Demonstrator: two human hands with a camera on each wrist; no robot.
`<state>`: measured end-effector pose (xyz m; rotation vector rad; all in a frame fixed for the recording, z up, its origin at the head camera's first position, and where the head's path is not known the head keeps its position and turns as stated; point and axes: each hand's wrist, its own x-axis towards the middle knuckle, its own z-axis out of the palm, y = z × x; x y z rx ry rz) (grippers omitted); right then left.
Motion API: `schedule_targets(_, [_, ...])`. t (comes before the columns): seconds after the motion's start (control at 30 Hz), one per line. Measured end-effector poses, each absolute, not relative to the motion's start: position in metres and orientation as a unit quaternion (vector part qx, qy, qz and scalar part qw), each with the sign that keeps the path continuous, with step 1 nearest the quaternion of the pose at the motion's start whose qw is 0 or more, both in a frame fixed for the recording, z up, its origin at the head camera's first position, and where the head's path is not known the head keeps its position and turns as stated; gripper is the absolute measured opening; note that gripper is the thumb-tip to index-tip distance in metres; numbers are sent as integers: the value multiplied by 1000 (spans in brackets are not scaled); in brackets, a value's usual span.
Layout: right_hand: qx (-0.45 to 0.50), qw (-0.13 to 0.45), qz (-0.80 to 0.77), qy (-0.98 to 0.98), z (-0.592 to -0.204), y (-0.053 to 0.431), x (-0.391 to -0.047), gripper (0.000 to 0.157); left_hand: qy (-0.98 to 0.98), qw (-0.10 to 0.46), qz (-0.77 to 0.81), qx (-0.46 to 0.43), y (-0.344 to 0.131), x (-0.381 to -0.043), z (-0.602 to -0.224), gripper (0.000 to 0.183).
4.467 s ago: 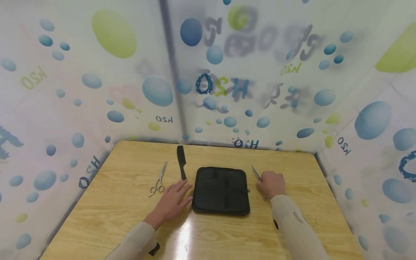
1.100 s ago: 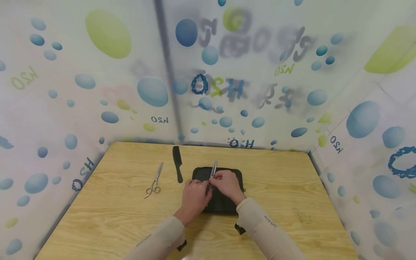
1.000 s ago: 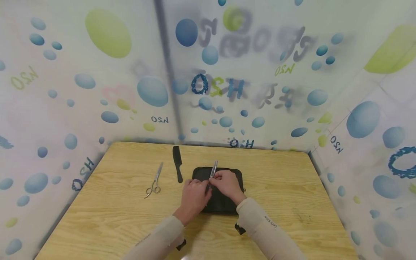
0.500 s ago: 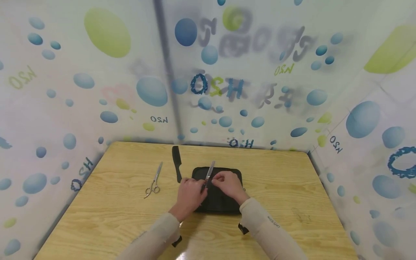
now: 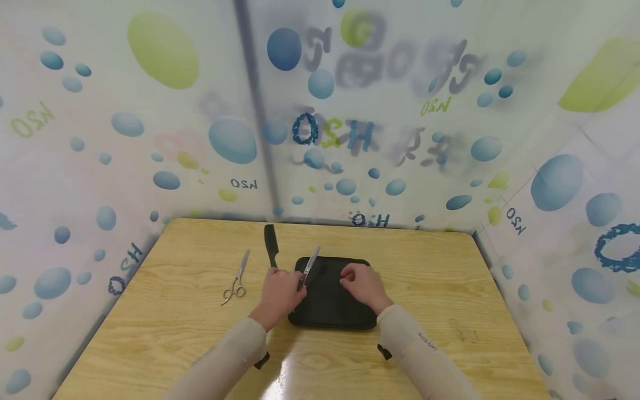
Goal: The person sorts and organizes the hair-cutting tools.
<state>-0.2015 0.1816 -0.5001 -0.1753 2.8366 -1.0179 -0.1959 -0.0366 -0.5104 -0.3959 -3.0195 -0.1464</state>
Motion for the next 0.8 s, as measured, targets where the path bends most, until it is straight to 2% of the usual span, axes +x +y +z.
schedule_targets(0.4, [-63, 39, -247, 966, -500, 207, -203, 19, -989, 11, -15, -144, -57, -202, -504, 17])
schedule_targets(0.6, [-78, 33, -134, 987, -498, 217, -201, 41, -986, 4, -8, -165, -67, -206, -504, 22])
schedule_targets(0.8, [-77, 55, -94, 991, -502, 228, -199, 61, -983, 13, -14, -183, -75, -208, -502, 23])
